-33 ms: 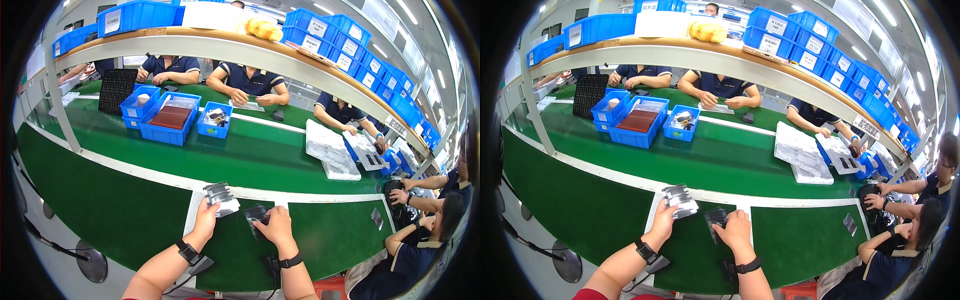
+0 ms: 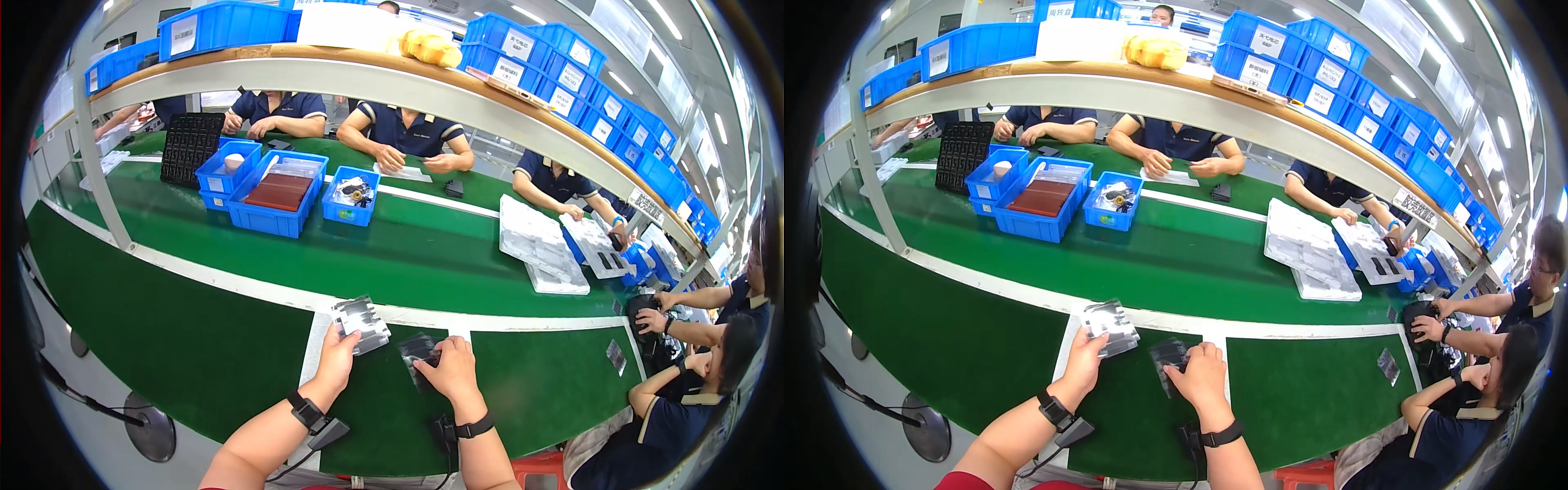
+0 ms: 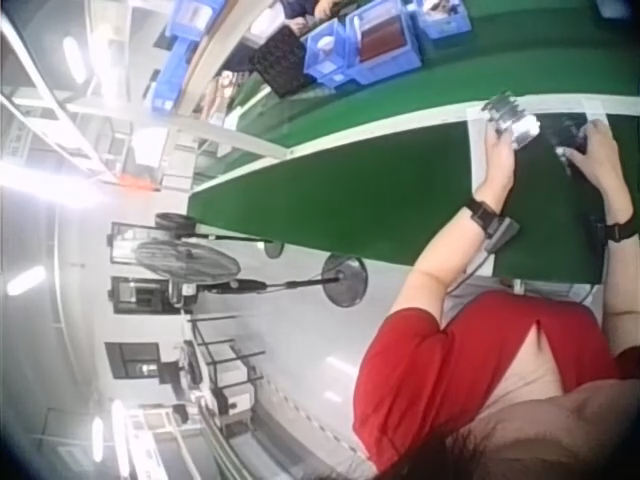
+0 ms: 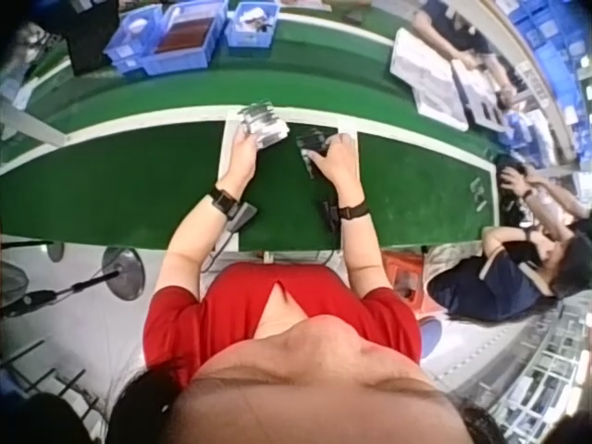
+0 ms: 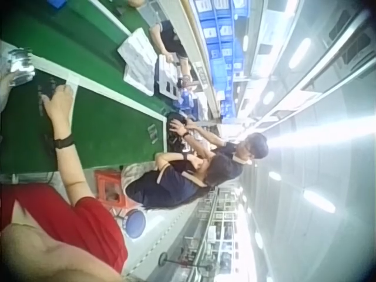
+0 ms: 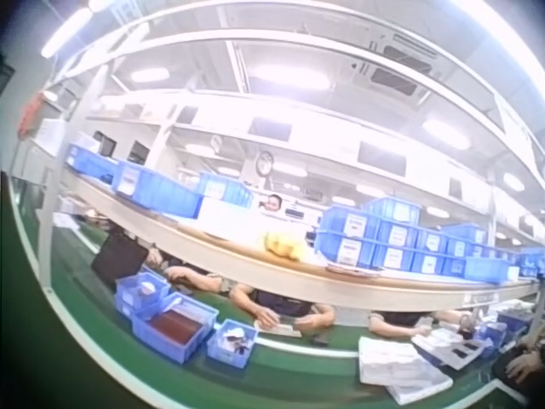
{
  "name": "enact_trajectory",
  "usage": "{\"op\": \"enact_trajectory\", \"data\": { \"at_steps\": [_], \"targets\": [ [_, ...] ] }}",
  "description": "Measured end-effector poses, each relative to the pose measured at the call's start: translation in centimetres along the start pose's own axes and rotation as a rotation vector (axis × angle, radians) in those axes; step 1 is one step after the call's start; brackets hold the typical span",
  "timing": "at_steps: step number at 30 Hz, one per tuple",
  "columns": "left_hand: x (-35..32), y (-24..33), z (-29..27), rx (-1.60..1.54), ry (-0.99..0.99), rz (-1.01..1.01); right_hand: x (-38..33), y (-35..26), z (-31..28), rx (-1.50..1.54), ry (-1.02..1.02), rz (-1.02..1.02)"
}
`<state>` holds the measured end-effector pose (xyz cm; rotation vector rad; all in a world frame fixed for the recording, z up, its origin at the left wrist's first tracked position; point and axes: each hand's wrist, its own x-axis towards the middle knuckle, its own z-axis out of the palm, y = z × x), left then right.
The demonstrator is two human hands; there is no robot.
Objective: Assembling black electronic or hardware components on a factory production line.
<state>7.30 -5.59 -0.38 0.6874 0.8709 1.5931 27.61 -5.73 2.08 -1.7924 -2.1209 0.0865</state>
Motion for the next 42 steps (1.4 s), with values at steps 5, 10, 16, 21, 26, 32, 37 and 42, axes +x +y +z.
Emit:
{"op": "enact_trajectory", "data": {
  "at_steps": [5, 10, 16, 21, 26, 32, 37, 42],
  "targets": [
    [0.1, -0.1, -0.3, 0.045, -0.008, -0.023, 0.6, -0.8, -0.8, -0.074, -0.099, 0.142],
    [0.4, -0.3, 0.1, 0.067, -0.021, -0.033, -0.4, -2.2, 1.7, -0.144, -0.166, -0.008],
    [0.5, -0.2, -0.3, 0.054, -0.009, -0.007, 0.7, -1.5, 1.6, 0.270, -0.029, -0.208],
    [0.7, -0.4, -0.1, 0.006, 0.007, -0.018, 0.3, -2.3, 0.3, 0.045, -0.105, -0.017],
    [0.7, -0.3, 0.0, -0.005, 0.038, -0.021, 0.7, -2.3, 1.9, 0.131, -0.107, -0.087],
    [0.7, 0.0, 0.2, -0.014, 0.046, -0.023, 0.5, -2.4, 1.8, 0.254, 0.038, -0.157],
    [1.2, -0.7, -0.3, 0.055, 0.023, -0.014, 0.7, -4.6, -0.4, -0.082, -0.175, 0.083],
    [1.5, -1.4, -0.5, 0.075, 0.006, 0.048, 1.7, -4.5, -0.3, -0.132, -0.234, 0.128]
  ]
}}
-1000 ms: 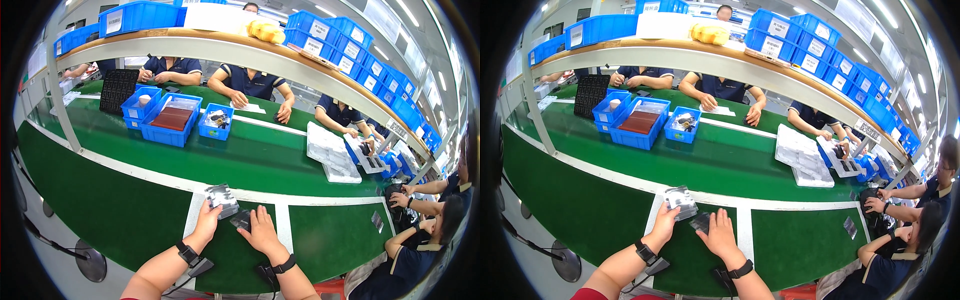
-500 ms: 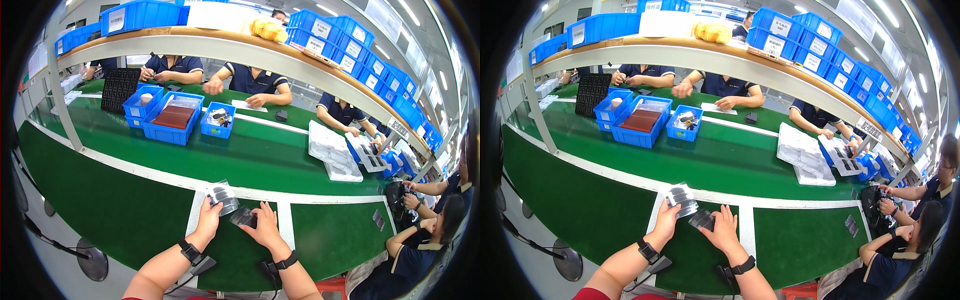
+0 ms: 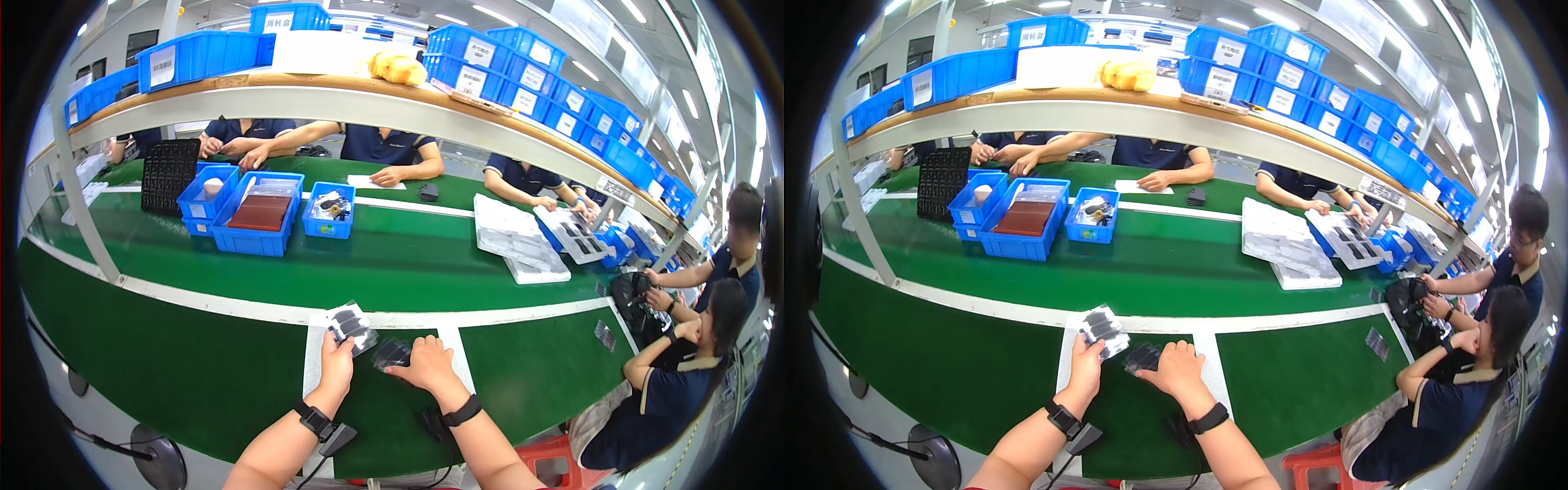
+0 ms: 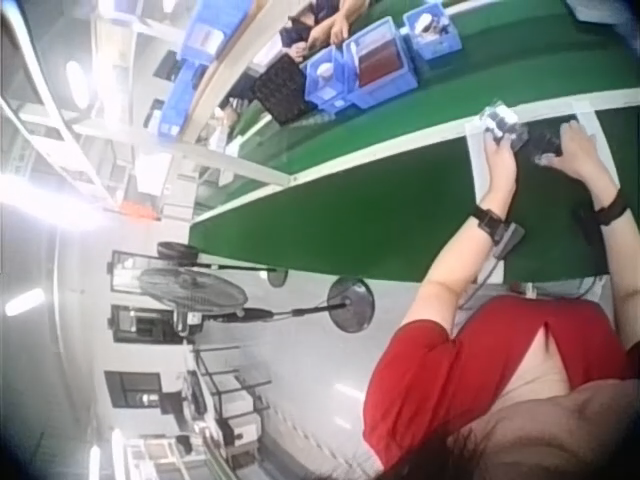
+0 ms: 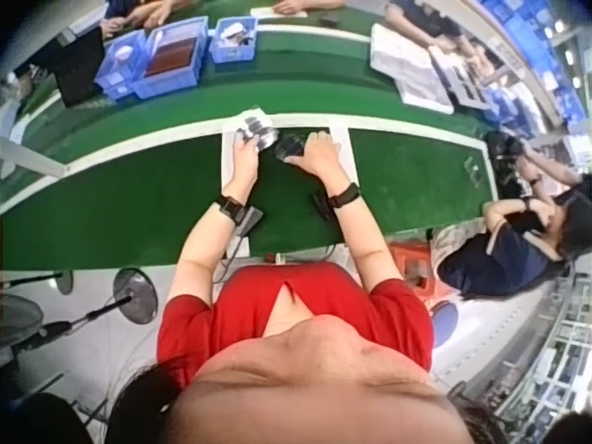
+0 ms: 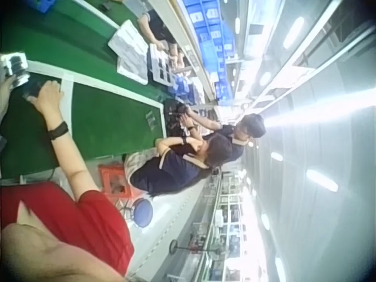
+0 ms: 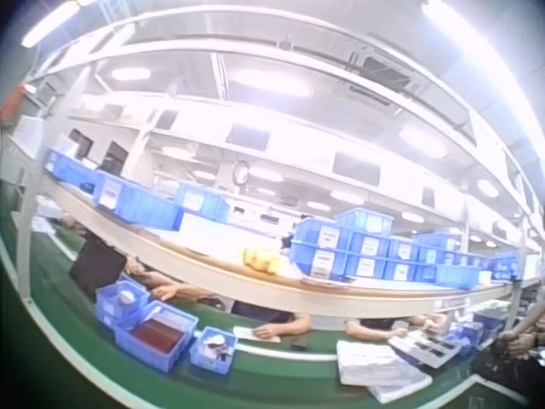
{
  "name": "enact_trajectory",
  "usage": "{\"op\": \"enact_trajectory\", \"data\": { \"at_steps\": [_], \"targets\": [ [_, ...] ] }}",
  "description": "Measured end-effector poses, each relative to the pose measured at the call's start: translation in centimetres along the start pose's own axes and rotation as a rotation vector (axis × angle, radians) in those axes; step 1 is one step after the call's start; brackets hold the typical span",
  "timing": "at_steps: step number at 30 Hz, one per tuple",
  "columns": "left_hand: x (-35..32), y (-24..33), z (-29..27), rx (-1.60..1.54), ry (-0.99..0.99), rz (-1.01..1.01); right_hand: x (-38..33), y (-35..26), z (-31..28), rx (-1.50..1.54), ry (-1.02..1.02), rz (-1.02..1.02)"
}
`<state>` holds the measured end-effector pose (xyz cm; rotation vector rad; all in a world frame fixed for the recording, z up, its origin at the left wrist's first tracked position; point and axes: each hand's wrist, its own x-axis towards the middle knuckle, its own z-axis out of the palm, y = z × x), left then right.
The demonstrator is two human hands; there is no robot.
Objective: Assembling black electronic or hardware components on a factory production line.
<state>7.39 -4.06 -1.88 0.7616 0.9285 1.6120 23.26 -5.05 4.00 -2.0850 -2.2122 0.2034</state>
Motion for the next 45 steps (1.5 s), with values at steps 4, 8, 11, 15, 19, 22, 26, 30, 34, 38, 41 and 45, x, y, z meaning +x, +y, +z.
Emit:
{"op": "enact_trajectory", "data": {
  "at_steps": [4, 8, 11, 15, 19, 22, 26, 30, 34, 38, 41, 45],
  "targets": [
    [0.1, -0.1, 0.0, -0.086, -0.001, -0.012, 0.5, 0.0, -0.1, -0.030, -0.094, 0.014],
    [0.7, 0.7, -0.6, -0.190, 0.065, 0.052, 1.6, -1.1, -1.4, 0.014, -0.242, 0.121],
    [1.4, 1.1, -0.7, -0.189, 0.128, 0.072, 2.5, 0.9, -0.5, 0.125, -0.216, 0.093],
    [2.5, 0.2, -1.4, -0.216, 0.156, 0.122, 1.2, 1.0, -0.9, 0.251, -0.092, -0.126],
    [1.9, 0.6, -1.5, -0.127, 0.172, 0.117, -0.2, 0.3, -1.7, 0.298, -0.032, -0.142],
    [1.4, 1.4, -1.6, -0.085, 0.175, 0.118, -0.8, -0.3, -3.6, 0.245, 0.117, -0.168],
    [1.5, 0.8, -1.6, -0.099, 0.077, 0.034, -0.2, 0.3, -2.8, 0.136, 0.164, -0.245],
    [0.6, 2.4, -0.2, -0.316, -0.034, -0.136, 1.0, 2.4, -1.1, 0.263, 0.152, -0.194],
    [-0.3, 3.4, -0.1, -0.200, -0.102, -0.240, 2.4, 2.8, -1.1, 1.011, 0.026, -0.171],
    [-1.4, 3.7, 0.6, -0.422, -0.280, -0.389, 2.4, -0.4, 0.7, 1.614, 0.033, -0.122],
    [-1.9, 2.9, 1.3, -0.451, -0.335, -0.418, 2.9, -1.1, 2.7, 1.215, 0.304, -0.152],
    [-1.6, 3.1, 1.0, -0.531, -0.365, -0.413, 1.5, -3.2, 1.6, 0.627, 0.609, -0.269]
  ]
}}
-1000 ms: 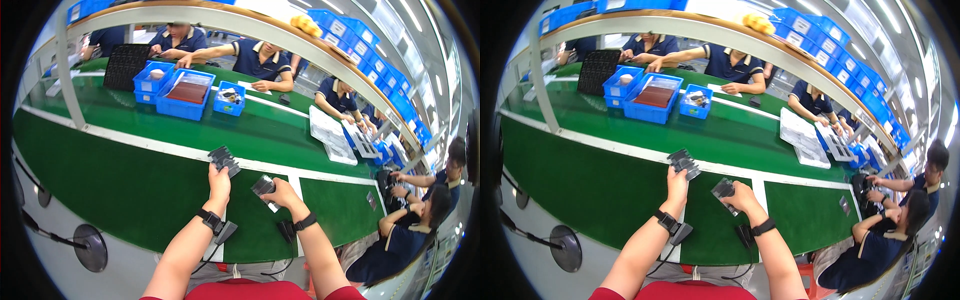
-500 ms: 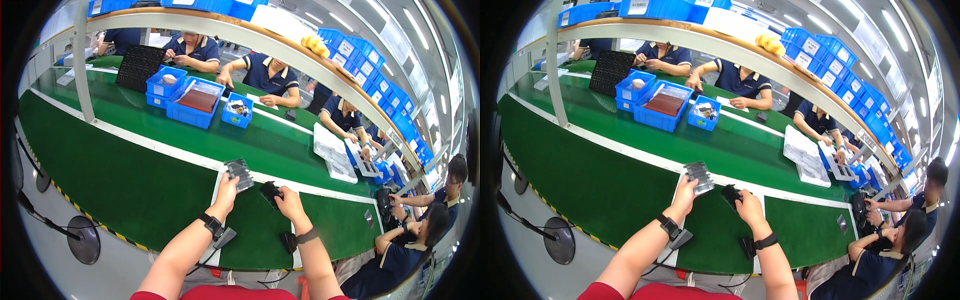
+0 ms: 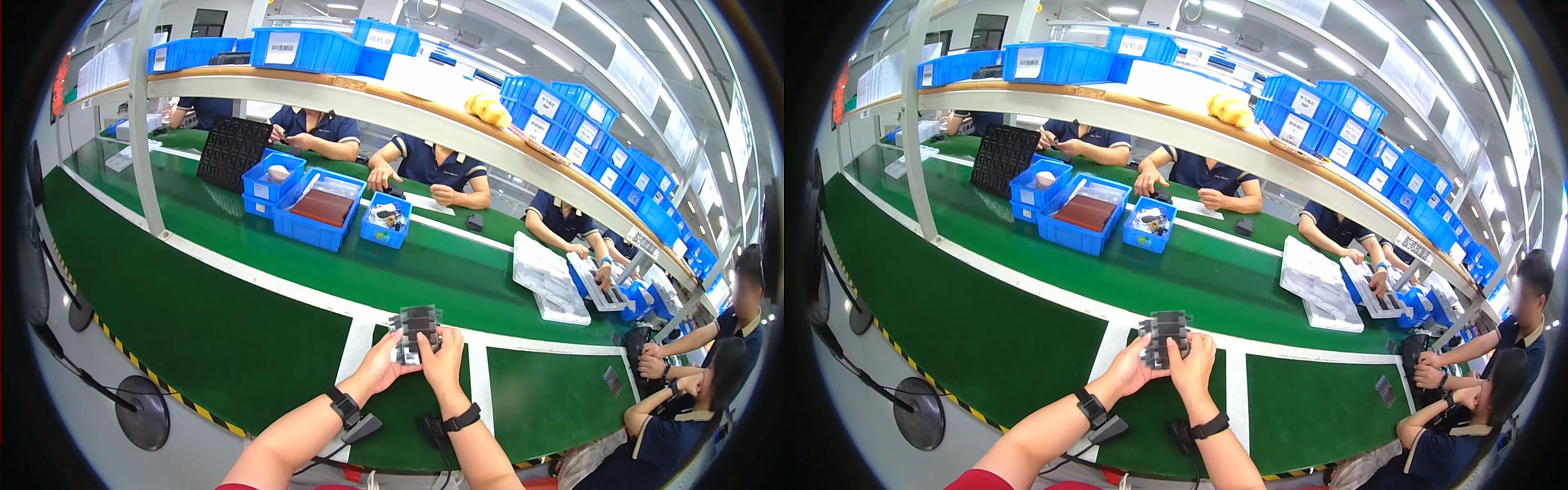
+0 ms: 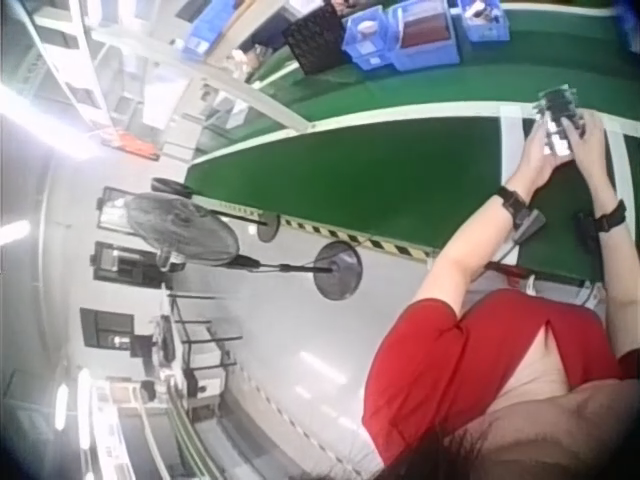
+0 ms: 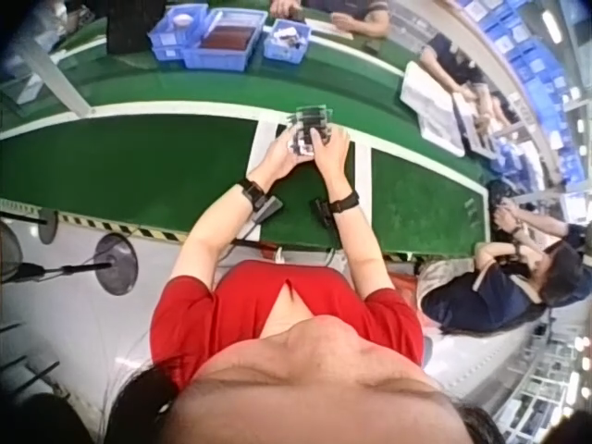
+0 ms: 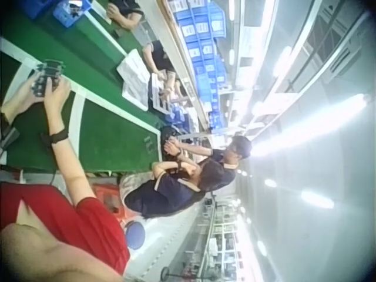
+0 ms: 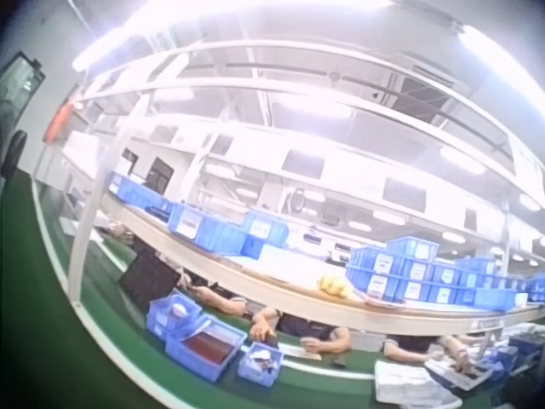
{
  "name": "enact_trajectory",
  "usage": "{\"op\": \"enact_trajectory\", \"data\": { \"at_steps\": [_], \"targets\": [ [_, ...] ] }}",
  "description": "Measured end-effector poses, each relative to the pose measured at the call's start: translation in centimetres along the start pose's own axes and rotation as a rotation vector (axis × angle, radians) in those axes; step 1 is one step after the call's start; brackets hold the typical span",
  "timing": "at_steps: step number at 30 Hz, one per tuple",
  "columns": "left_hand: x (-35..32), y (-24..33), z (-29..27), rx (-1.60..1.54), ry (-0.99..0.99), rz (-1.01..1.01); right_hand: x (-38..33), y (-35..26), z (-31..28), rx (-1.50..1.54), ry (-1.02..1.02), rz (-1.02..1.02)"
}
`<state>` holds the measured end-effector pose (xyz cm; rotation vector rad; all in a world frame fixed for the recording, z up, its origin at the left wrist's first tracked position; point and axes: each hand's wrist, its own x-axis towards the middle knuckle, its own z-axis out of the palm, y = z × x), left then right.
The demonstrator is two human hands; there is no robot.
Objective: Assembling black electronic or hardware components on a factory production line.
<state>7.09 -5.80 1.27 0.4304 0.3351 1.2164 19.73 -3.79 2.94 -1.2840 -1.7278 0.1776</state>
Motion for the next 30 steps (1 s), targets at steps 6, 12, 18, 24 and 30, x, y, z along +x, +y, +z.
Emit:
{"op": "enact_trajectory", "data": {
  "at_steps": [6, 12, 18, 24, 30],
  "targets": [
    [0.1, -0.8, -0.3, 0.241, 0.098, -0.007, -1.3, 2.3, 0.6, 0.377, -0.093, 0.193],
    [0.6, -1.4, -1.4, 0.902, -0.006, 0.211, -1.4, 3.4, -1.0, 1.185, -0.272, 0.541],
    [1.2, 0.1, -2.6, 1.135, 0.039, 0.477, -1.5, 2.0, -0.2, 1.163, -0.236, 0.394],
    [0.8, -0.3, -0.5, 0.785, 0.058, 0.350, -1.6, 2.4, 0.1, 0.970, -0.126, 0.397],
    [1.4, -0.6, -2.3, 0.878, 0.085, 0.305, -2.1, 3.3, 1.2, 0.980, -0.165, 0.507]
  ]
}}
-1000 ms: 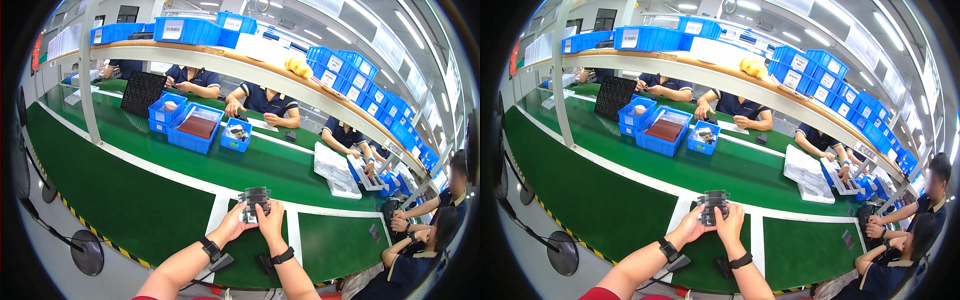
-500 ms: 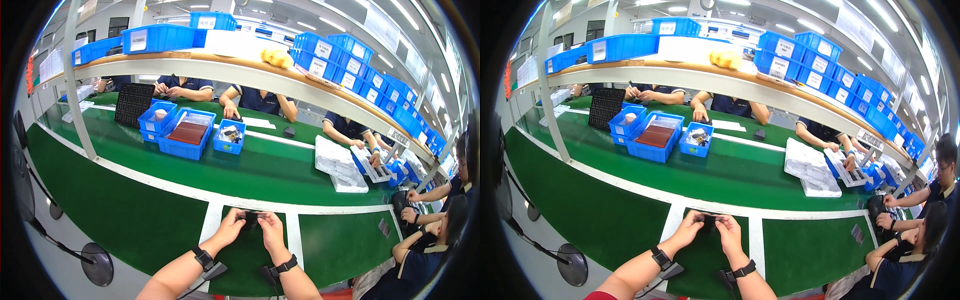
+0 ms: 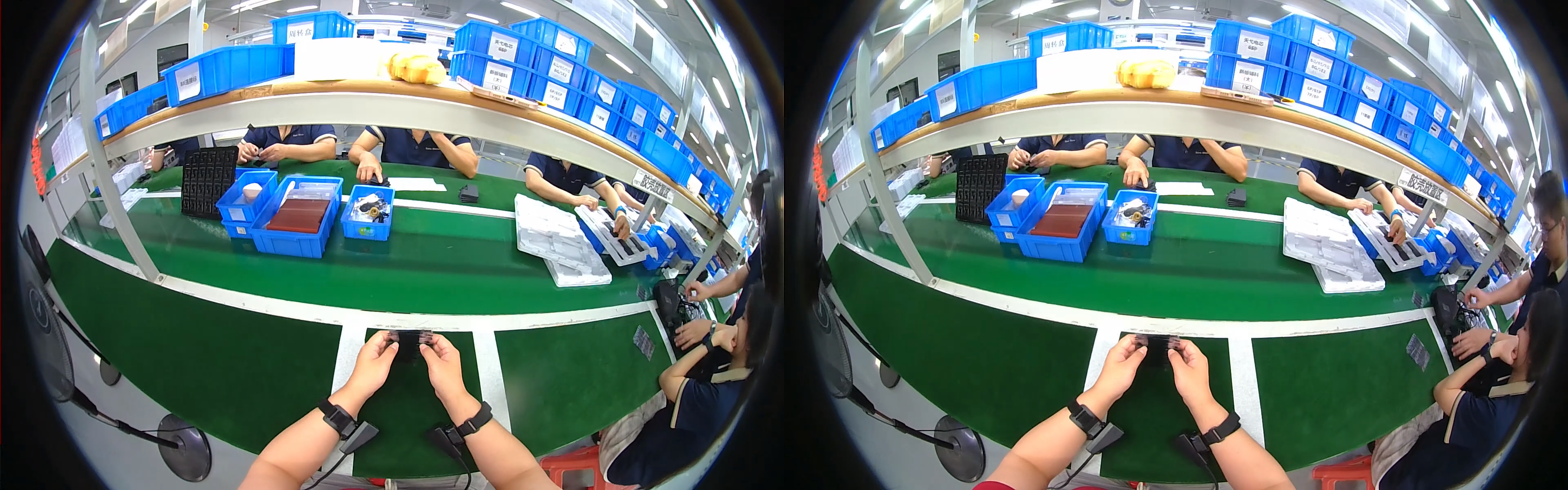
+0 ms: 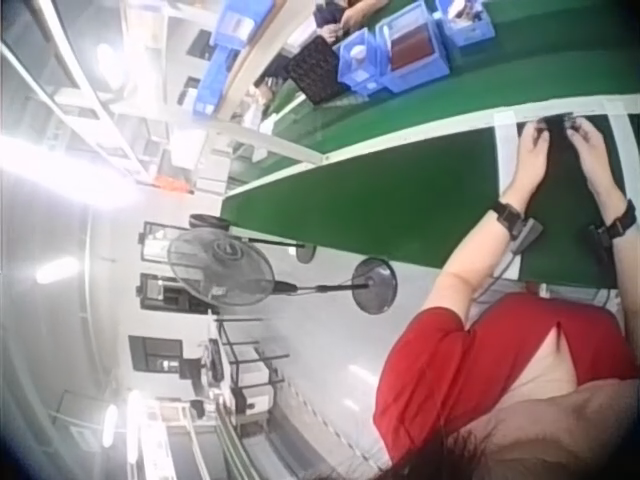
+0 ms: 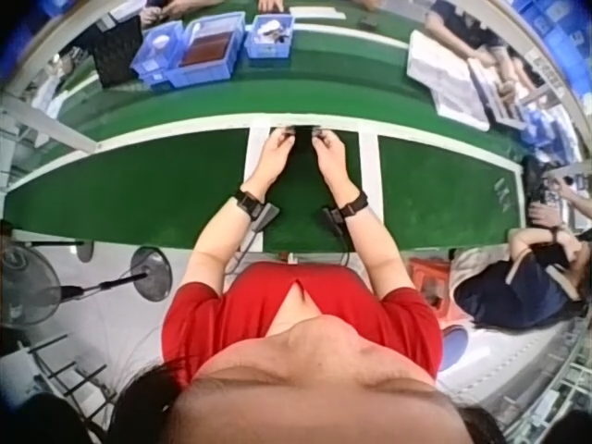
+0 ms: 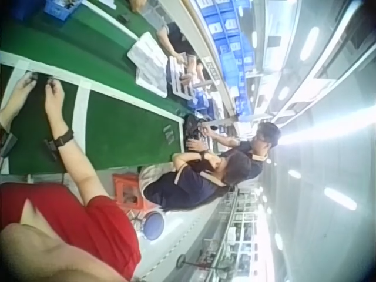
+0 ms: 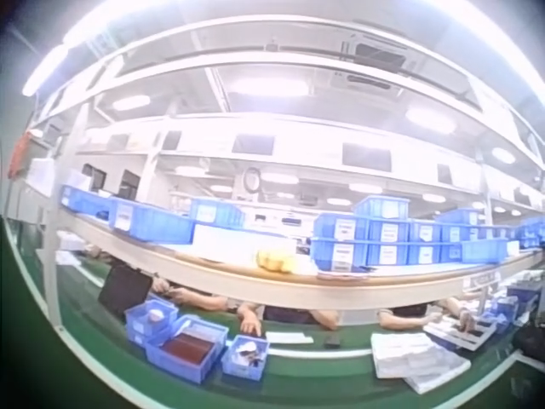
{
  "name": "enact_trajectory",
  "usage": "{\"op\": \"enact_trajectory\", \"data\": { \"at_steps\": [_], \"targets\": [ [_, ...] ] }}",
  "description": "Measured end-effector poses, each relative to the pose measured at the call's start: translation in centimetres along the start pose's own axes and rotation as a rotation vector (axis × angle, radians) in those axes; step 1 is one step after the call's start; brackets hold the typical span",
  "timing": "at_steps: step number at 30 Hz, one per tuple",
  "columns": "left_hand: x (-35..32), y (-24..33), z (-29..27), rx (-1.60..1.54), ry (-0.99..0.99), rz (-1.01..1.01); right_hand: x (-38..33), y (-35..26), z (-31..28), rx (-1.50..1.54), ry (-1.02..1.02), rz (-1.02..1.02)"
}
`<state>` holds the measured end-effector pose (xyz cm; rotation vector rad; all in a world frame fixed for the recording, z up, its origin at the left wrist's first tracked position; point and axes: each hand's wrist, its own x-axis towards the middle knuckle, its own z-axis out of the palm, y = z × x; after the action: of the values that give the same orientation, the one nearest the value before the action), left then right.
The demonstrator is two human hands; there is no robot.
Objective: Assembling black electronic or hardware components on a factory production line.
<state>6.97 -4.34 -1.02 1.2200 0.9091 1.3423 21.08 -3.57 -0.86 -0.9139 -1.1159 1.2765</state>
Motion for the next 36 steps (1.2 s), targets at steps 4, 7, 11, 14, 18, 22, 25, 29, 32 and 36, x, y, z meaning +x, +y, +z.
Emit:
{"op": "enact_trajectory", "data": {
  "at_steps": [4, 7, 11, 14, 18, 22, 25, 29, 32, 36],
  "targets": [
    [-0.4, 1.4, 1.0, -0.016, 0.100, 0.141, -0.2, -0.9, 0.2, 0.075, -0.032, 0.026],
    [-0.5, 0.7, 0.5, 0.033, -0.009, 0.029, -0.1, -1.2, -0.1, 0.510, -0.050, 0.161],
    [-0.2, -0.2, 0.2, 0.101, 0.027, -0.014, 0.0, -1.1, -0.6, 0.660, -0.152, 0.253],
    [-0.2, 0.4, 0.5, 0.177, 0.111, -0.005, -0.3, -1.6, 0.2, 0.515, -0.162, 0.268],
    [-0.4, 0.9, 0.5, 0.179, 0.133, 0.100, -0.4, -1.0, 0.0, 0.319, -0.178, 0.255],
    [-0.5, 1.7, 0.0, 0.201, 0.163, 0.126, -0.6, -1.5, 0.2, 0.071, -0.098, 0.065],
    [-0.7, 3.6, -0.4, 0.444, 0.114, 0.230, 0.3, -1.2, -1.2, -0.213, 0.004, -0.265],
    [-1.0, 4.6, -1.1, 0.819, 0.040, 0.377, 0.3, -1.7, -1.3, -0.386, -0.226, -0.322],
    [-1.1, 4.8, -1.0, 0.871, -0.027, 0.357, 0.2, -1.9, -1.1, -0.186, -0.247, -0.107],
    [-1.2, 4.9, -0.5, 0.783, 0.007, 0.402, 0.7, -1.0, -2.1, -0.160, -0.209, 0.039]
  ]
}}
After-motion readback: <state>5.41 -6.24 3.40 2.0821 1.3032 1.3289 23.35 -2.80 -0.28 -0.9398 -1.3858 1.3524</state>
